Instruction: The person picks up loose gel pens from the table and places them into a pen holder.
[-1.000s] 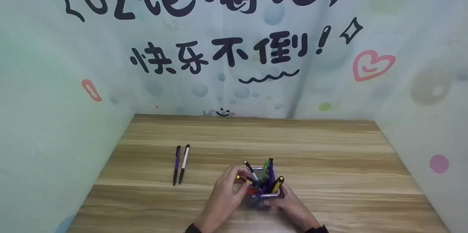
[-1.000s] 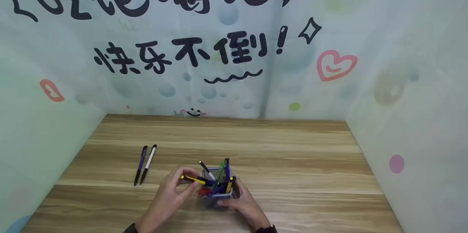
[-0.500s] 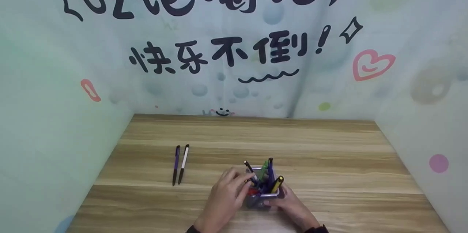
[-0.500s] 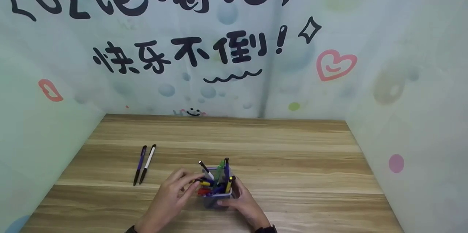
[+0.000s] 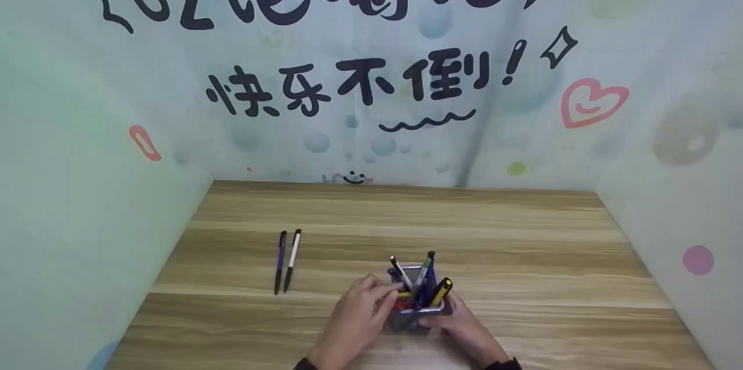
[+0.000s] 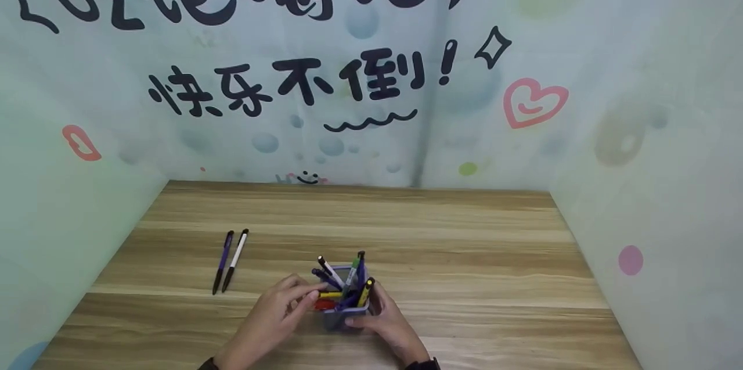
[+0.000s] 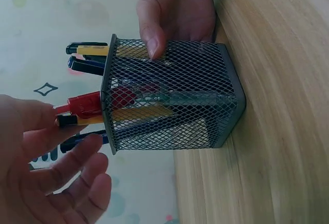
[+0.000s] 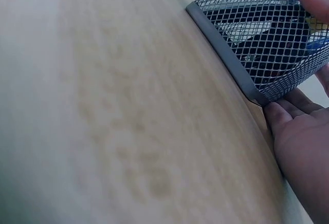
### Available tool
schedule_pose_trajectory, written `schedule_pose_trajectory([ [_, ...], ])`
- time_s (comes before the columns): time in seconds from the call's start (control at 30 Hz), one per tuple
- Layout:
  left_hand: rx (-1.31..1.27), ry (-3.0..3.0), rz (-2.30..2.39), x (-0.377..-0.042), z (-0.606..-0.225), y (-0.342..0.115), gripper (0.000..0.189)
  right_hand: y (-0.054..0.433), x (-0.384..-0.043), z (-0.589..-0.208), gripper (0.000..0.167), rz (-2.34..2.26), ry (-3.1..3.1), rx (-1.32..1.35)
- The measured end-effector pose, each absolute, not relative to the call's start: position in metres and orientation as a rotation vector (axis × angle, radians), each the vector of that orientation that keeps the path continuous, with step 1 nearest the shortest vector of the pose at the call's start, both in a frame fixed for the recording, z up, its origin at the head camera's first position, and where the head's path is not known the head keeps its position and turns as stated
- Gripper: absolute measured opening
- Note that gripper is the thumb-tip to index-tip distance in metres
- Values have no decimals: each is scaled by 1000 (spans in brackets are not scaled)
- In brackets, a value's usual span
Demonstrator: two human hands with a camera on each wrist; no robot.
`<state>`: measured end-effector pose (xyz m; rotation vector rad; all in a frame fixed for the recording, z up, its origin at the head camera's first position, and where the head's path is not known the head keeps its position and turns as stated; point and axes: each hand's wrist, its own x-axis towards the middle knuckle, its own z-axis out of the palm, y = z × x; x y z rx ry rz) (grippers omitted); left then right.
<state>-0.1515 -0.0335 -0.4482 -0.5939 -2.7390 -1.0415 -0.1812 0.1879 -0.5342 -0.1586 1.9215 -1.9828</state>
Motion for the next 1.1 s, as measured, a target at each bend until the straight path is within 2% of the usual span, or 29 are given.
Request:
schedule_pose_trajectory([
  [0.4, -387, -2657, -1138, -159, -458, -58, 23, 189, -179, -534, 91, -1992, 1912, -144],
  [0.57, -141, -2714, -1083, -172, -471, -85, 29, 189, -180, -534, 90, -1991, 1911, -152],
  [0.77, 180, -2797, -922, -192, -490, -121, 43, 189, -181, -535, 97, -2004, 1872, -156],
  [0.9, 271, -2814, -854, -202, -501, -138, 48, 189, -182, -535, 97, -2003, 1859, -153],
  [1.1, 291, -2833, -769, -211, -514, -147, 44, 189, -182, -534, 94, -1989, 1873, -148],
])
